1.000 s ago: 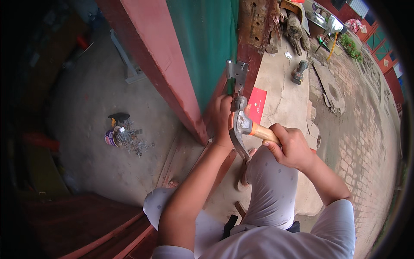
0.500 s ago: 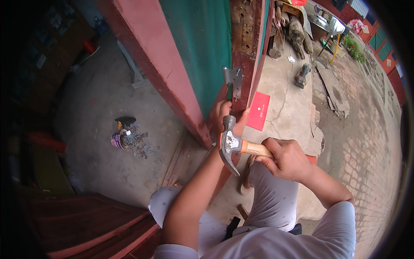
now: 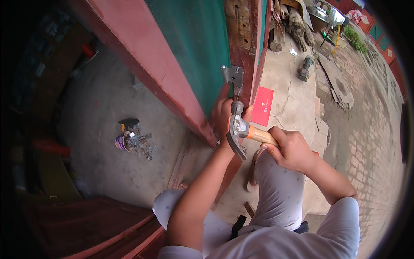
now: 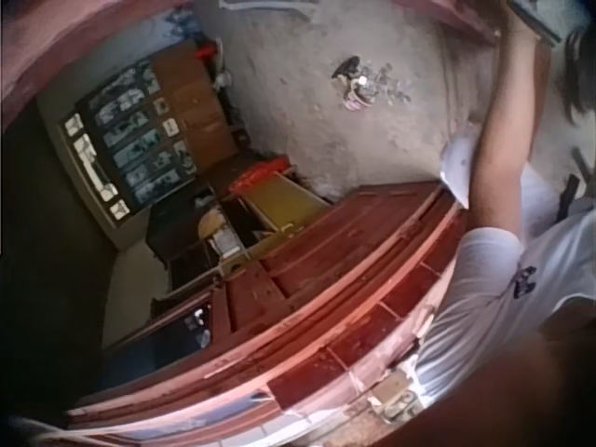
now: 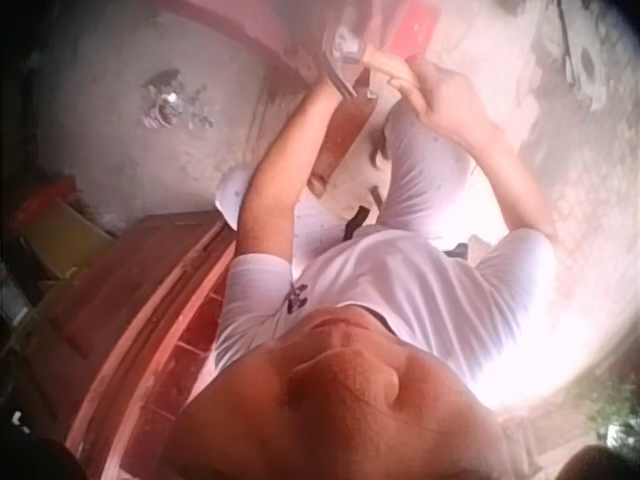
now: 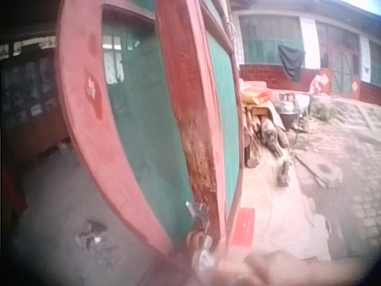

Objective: The person aligns a metal hinge onto a wooden door frame and hammers fasteners into the hinge using a hammer.

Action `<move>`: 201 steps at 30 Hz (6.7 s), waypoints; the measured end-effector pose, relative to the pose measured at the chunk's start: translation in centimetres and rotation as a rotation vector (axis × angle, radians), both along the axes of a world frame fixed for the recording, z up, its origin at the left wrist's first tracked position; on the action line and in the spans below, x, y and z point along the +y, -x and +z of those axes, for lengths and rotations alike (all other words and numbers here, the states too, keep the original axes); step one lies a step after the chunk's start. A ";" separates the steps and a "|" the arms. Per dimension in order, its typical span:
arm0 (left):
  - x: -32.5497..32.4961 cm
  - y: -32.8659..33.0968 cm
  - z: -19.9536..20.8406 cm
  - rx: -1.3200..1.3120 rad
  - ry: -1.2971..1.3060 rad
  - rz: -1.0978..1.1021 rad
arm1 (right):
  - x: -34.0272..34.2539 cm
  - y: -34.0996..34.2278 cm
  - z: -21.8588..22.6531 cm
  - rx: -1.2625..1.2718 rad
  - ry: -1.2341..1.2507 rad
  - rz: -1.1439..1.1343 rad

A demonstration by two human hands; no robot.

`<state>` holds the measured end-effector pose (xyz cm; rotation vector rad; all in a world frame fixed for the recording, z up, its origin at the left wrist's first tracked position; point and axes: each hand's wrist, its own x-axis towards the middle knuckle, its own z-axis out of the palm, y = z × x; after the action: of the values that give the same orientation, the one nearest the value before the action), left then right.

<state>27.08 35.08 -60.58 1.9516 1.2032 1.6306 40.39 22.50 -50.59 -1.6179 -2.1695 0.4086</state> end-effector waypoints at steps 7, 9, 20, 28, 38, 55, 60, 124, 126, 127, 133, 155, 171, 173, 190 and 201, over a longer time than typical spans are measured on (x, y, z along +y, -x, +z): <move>-0.2 -0.2 -0.1 -0.036 0.040 -0.040 | 0.6 -0.1 -0.2 0.006 -0.048 -0.020; -0.3 -0.2 0.3 -0.085 0.084 -0.063 | -0.1 0.3 0.5 0.029 -0.084 0.082; 0.1 0.0 -0.3 0.046 0.009 0.013 | -3.5 -0.6 -1.0 0.026 -0.140 0.092; -0.3 2.3 6.5 -0.354 0.063 -0.249 | -5.6 -2.2 -3.4 -0.028 -0.284 -0.052; 1.5 2.0 9.6 -0.171 -0.066 -0.090 | -6.0 -2.1 -3.6 -0.064 -0.346 -0.078; -0.6 3.7 11.2 -0.352 0.089 -0.174 | -5.7 -2.0 -3.9 -0.009 -0.361 -0.064; -6.1 8.9 15.3 -0.344 0.021 -0.238 | -5.2 -1.3 -3.5 0.051 -0.315 0.014; -39.5 31.4 -10.4 -1.257 0.646 0.392 | -11.5 18.0 -23.6 0.578 1.567 -0.410; -37.6 33.0 -1.4 -1.133 0.364 0.197 | -11.7 17.9 -23.6 0.600 1.567 -0.425; -36.5 33.3 1.7 -1.017 0.186 0.107 | -11.8 17.8 -23.7 0.612 1.559 -0.430; -33.7 31.0 9.3 -0.927 -0.369 -0.280 | -12.2 16.7 -25.1 0.646 1.550 -0.443; -31.1 24.8 9.3 -0.558 -0.010 0.027 | -10.3 17.7 -30.1 0.860 1.475 -0.424; -33.8 23.9 4.5 0.242 0.109 0.421 | -4.9 27.2 -29.4 0.807 1.529 -0.174; -33.7 23.9 4.5 0.295 -0.004 0.468 | -4.5 28.8 -28.8 0.792 1.538 -0.142; -34.3 22.6 3.1 0.330 -0.030 0.609 | -4.2 29.8 -23.9 0.788 1.522 -0.054; -34.2 24.2 6.4 0.446 0.019 0.617 | -6.2 21.3 -34.6 1.007 1.640 -0.332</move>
<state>2.87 0.92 -54.14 2.1291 2.1536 1.4416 19.13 16.33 -85.16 -1.5445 -0.5012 2.5433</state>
